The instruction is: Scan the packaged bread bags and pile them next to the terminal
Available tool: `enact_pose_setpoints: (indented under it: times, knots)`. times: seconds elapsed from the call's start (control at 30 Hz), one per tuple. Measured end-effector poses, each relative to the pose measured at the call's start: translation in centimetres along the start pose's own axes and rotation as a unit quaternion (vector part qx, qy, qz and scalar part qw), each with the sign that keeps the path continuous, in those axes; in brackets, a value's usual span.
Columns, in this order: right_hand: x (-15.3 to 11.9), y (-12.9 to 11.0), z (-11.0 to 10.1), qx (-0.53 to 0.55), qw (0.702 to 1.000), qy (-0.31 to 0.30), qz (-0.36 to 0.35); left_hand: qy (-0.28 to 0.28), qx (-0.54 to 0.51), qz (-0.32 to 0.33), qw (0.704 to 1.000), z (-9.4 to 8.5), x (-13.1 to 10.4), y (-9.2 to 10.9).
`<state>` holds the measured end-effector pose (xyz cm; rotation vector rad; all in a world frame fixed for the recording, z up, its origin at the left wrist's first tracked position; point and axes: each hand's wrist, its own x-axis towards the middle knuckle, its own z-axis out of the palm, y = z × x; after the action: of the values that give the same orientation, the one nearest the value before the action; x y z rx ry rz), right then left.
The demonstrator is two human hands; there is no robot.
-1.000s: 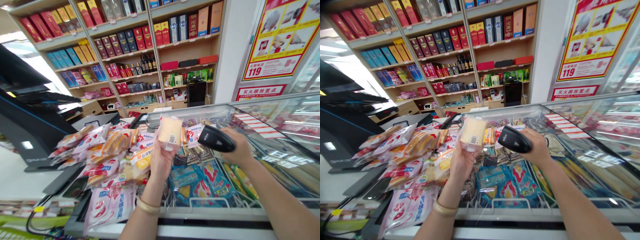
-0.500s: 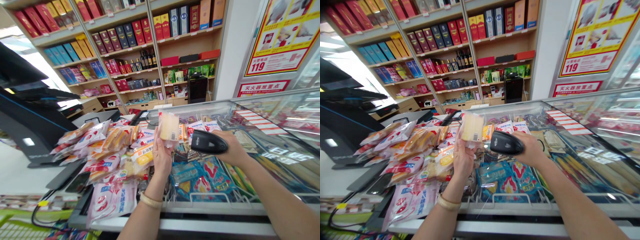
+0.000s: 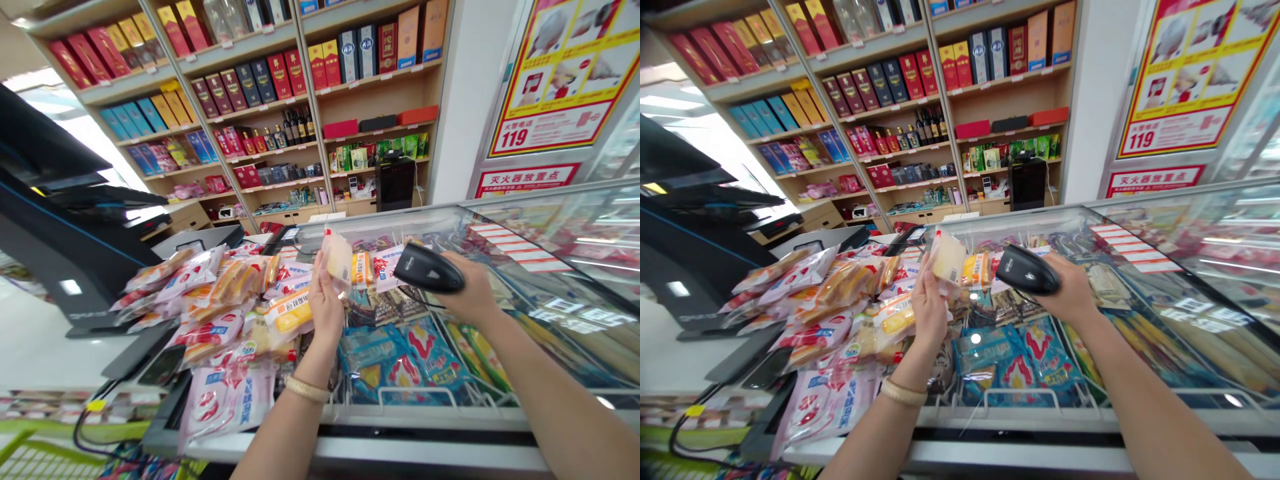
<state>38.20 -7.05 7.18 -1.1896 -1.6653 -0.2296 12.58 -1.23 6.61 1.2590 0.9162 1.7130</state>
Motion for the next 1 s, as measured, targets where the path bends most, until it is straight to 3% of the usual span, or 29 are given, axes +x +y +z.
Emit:
enact_pose_setpoints:
  times: [0.17, 0.27, 0.33, 0.43, 0.5, 0.57, 0.67, 0.8, 0.9, 1.0]
  knots:
    - [-0.2, 1.1, 0.0, -0.019, 0.999, 0.040, 0.023, 0.010, 0.034, 0.020, 0.999, 3.1, 3.6, 1.0]
    - [-0.3, 1.4, 0.1, -0.023, 0.998, 0.049, 0.031, -0.065, 0.159, 0.055, 0.984, 4.9, 5.0, 0.9]
    - [-0.3, 1.6, 0.2, -0.025, 0.998, 0.054, 0.033, -0.147, 0.334, 0.078, 0.928, 5.4, 5.2, 0.4]
    - [-0.2, 1.7, 0.1, -0.030, 0.998, 0.053, 0.028, -0.263, 0.554, 0.070, 0.787, 5.3, 4.6, -0.6]
    - [-0.2, 1.7, 0.1, -0.035, 0.998, 0.051, 0.027, -0.312, 0.621, 0.058, 0.717, 5.0, 4.2, -1.1]
    - [-0.1, 1.7, 0.2, -0.039, 0.997, 0.053, 0.026, -0.336, 0.649, 0.050, 0.681, 4.8, 3.8, -1.2]
    - [-0.2, 1.7, 0.3, -0.038, 0.998, 0.055, 0.022, -0.338, 0.660, 0.052, 0.669, 4.7, 3.0, -0.5]
    - [-0.3, 1.7, 0.4, -0.044, 0.998, 0.049, 0.018, -0.339, 0.609, 0.108, 0.708, 2.9, 1.4, 2.1]
    - [-0.3, 1.8, 0.4, -0.047, 0.998, 0.049, 0.011, -0.334, 0.577, 0.136, 0.732, -1.3, 0.3, 4.1]
    - [-0.4, 1.8, 0.3, -0.050, 0.998, 0.044, 0.013, -0.286, 0.614, 0.114, 0.727, -6.4, -0.1, 5.3]
